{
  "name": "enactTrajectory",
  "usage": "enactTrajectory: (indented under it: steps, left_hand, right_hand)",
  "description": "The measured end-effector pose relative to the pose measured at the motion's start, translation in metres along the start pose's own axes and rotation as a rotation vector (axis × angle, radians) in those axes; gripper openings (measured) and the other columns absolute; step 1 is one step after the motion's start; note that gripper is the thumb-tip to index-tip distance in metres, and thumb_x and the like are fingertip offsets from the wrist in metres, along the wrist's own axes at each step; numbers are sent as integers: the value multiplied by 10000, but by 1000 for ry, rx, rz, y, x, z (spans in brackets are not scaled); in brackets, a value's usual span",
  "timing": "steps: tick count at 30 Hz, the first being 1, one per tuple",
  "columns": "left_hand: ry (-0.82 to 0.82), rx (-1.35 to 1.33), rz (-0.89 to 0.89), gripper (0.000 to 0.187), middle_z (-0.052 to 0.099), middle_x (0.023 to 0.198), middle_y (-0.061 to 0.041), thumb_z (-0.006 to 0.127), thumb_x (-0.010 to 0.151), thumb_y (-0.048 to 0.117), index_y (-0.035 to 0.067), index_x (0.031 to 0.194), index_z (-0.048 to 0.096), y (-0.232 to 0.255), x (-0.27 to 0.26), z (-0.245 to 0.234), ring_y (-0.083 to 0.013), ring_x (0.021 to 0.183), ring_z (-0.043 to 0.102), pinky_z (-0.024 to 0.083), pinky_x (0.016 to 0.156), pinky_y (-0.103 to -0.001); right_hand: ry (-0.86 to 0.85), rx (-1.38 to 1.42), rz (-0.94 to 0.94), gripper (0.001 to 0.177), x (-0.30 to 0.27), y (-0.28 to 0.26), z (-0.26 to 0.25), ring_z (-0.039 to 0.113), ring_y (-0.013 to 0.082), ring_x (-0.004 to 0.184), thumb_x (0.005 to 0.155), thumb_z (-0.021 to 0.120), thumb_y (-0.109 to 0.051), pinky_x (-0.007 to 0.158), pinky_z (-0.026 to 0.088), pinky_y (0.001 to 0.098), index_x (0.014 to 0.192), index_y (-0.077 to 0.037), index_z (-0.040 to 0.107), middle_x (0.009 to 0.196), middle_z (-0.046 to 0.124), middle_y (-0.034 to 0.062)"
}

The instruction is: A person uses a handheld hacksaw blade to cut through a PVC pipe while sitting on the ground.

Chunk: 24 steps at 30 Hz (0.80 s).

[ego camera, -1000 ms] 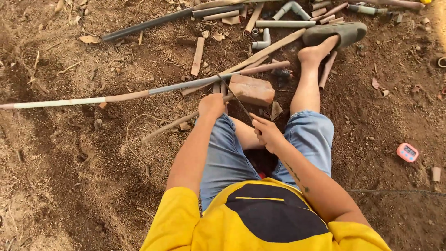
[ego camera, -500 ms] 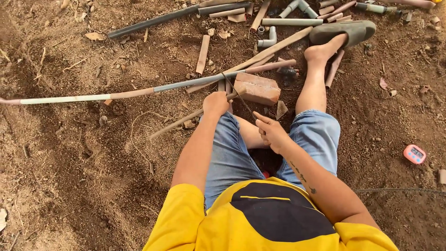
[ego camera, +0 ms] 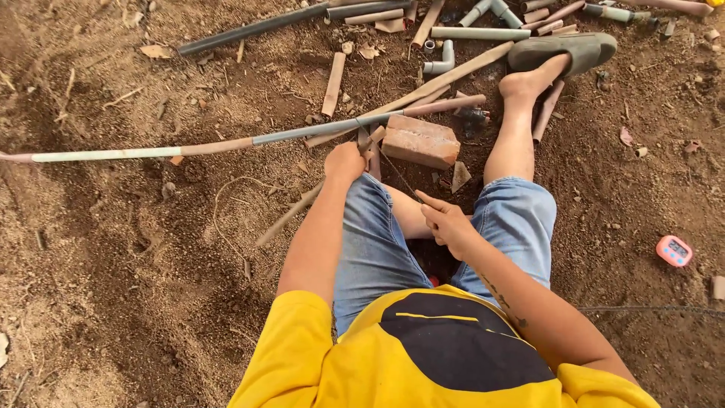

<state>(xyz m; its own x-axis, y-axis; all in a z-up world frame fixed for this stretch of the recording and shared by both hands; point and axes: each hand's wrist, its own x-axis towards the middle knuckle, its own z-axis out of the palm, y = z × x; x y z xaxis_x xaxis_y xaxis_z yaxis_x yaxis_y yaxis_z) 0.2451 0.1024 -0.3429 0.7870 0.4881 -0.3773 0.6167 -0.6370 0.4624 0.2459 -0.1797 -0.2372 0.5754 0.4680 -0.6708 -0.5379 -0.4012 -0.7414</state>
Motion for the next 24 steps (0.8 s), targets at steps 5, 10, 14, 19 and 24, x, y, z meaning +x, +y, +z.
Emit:
enactTrajectory:
  steps: [5,10,14,19,24]
  left_hand:
    - [-22,112,154,338,778,1070,-233,588,968,249,21,1151,758,20,-16,-10,-428,1060,764,625,912,-565]
    - [-17,139,151,292,775,1039,-198,566,970,174,38,1154,746,21,-25,-19,-399,1026,771,635,880,-540]
    - [-27,138,117,283,780,1023,-198,583,976,160,22,1151,758,23,-23,-20,-390,1006,778,639,873,-535]
    - [-8,96,123,280,762,1001,-187,597,980,221,34,1131,741,6,-7,-5,-397,989,769,630,884,-548]
    - [-54,166,210,354,770,1077,-207,607,1010,348,35,1125,726,18,-18,-9,-410,1090,754,615,946,-567]
  right_hand:
    - [-33,33,-45,472,26,-2,-11,291,32,404,1128,532,-218,381,265,206,1592,-134,523,606,467,-19]
    - [-36,55,-54,482,34,-4,1,299,28,410,1116,551,-236,392,246,195,1587,-134,524,621,452,-24]
    - [-26,52,-43,477,26,1,-1,297,27,425,1112,554,-217,406,241,182,1583,-141,535,621,450,-24]
    - [20,65,-18,457,-3,1,-9,324,58,400,1107,558,-192,391,250,206,1558,-125,564,602,494,21]
    - [-34,63,-63,485,27,0,-7,331,36,388,1123,544,-198,355,276,203,1590,-74,506,617,514,11]
